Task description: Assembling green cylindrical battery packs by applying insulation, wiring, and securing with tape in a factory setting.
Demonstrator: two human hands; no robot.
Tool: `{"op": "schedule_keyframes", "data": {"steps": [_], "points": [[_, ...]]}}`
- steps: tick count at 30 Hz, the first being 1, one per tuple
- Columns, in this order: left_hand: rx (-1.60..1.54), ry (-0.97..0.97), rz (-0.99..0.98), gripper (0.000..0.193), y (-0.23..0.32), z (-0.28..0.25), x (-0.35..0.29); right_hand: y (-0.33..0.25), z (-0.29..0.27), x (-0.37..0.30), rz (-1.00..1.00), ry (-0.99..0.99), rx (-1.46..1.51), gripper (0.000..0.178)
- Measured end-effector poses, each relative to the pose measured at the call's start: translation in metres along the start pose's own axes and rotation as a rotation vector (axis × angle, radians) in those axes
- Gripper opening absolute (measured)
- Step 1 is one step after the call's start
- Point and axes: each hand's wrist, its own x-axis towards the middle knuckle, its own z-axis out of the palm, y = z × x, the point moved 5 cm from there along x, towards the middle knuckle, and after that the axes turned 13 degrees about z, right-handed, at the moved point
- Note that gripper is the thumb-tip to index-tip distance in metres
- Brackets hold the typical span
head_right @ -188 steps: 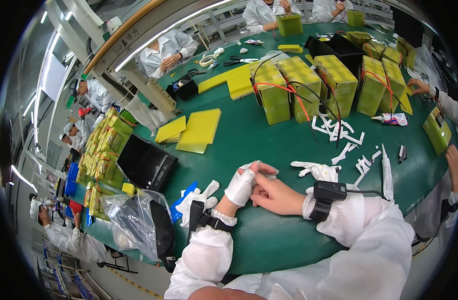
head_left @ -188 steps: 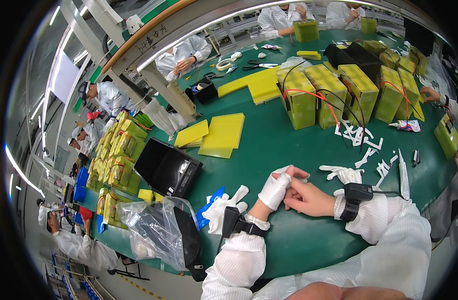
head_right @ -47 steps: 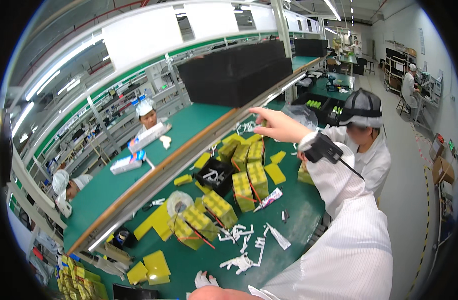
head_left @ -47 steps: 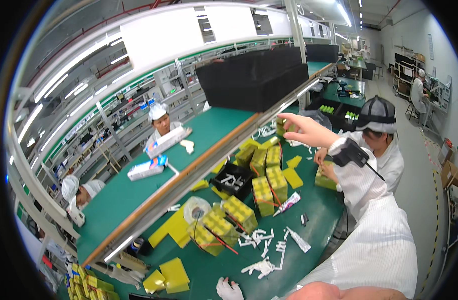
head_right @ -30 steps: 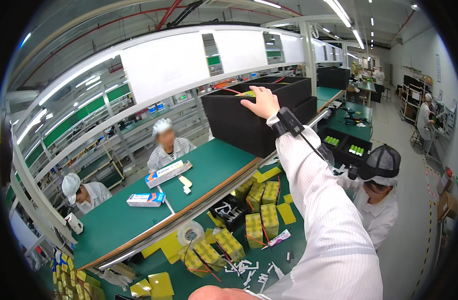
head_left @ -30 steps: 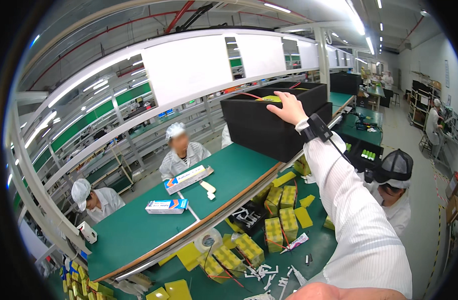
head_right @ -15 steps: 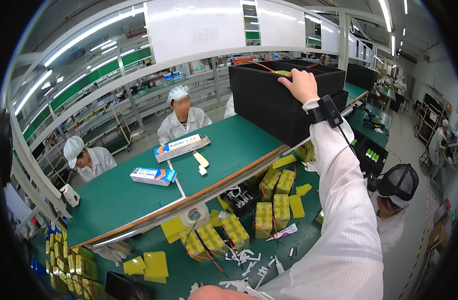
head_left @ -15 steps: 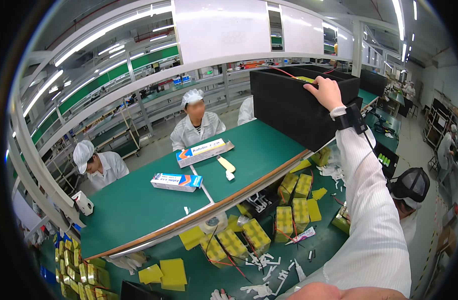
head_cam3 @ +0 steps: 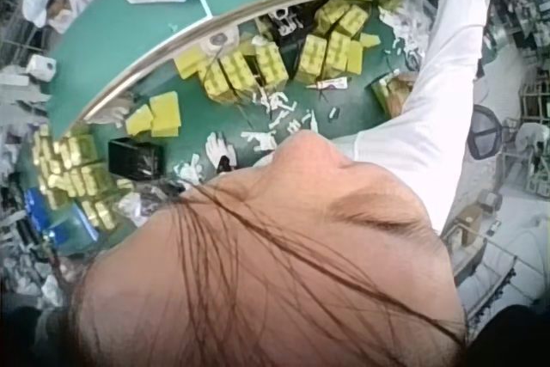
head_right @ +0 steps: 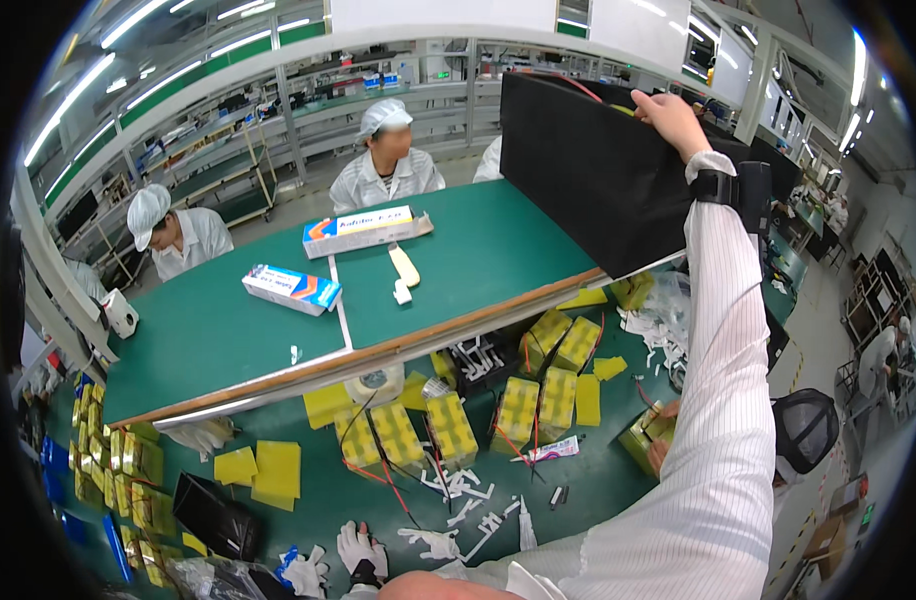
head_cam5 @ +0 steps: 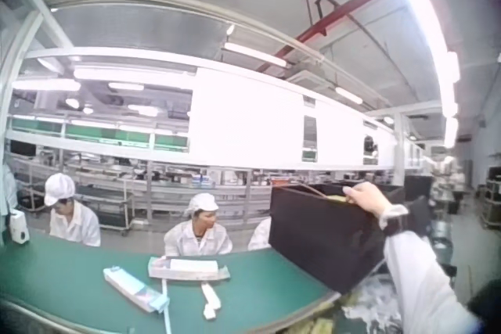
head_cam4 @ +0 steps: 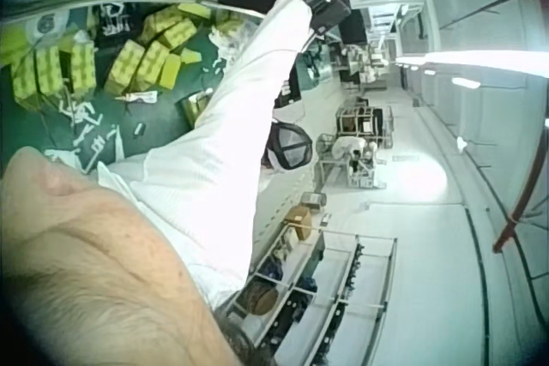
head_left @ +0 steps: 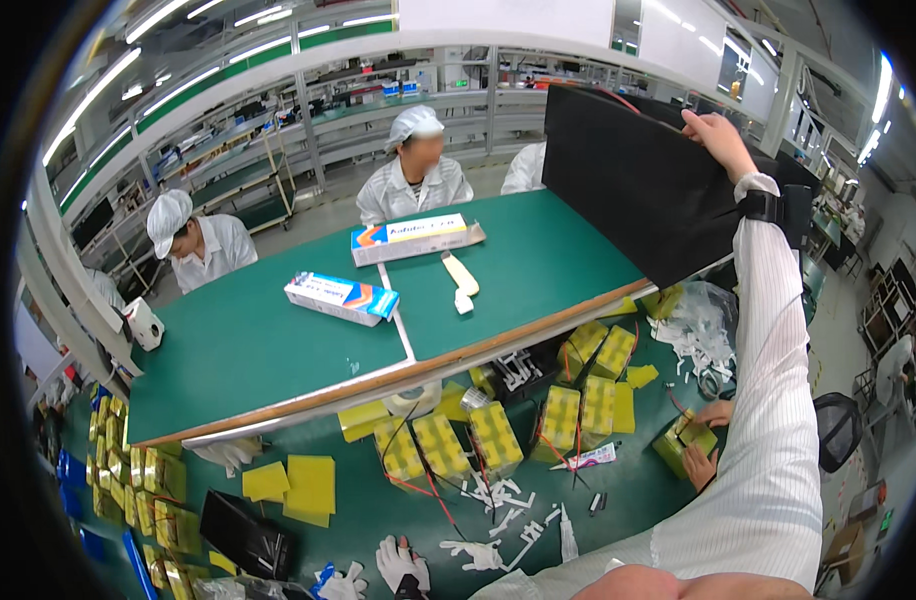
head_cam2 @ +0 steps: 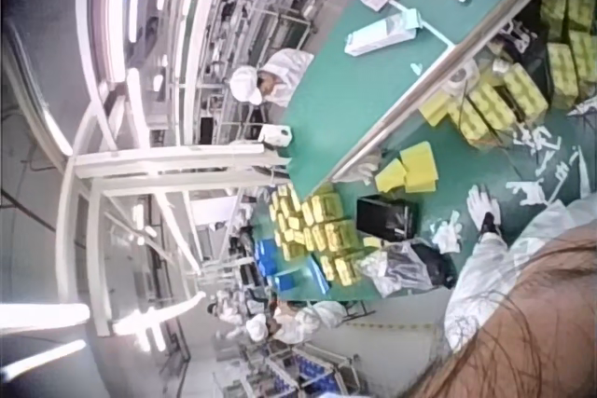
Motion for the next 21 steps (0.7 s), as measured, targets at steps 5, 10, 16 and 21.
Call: {"op": "schedule_keyframes", "data": {"steps": [5,10,16,21], "points": [[-0.018,-0.08,-0.061,0.052,-0.014,0.014,-0.01,0.005,0.02,0.022,-0.293,-0.174,-0.045,0.046],[-0.038,0.022,-0.032,0.045,-0.006,-0.016,0.011,0.072,0.036,-0.016,-0.239,-0.344,-0.354,0.042],[-0.083,-0.073,-0.105,0.058,-0.01,-0.007,0.013,0.292,0.093,-0.179,-0.18,-0.327,-0.586,0.041],[-0.082,-0.105,-0.16,0.058,-0.013,-0.006,-0.008,0.397,0.126,-0.315,-0.274,-0.216,-0.732,0.04]]}}
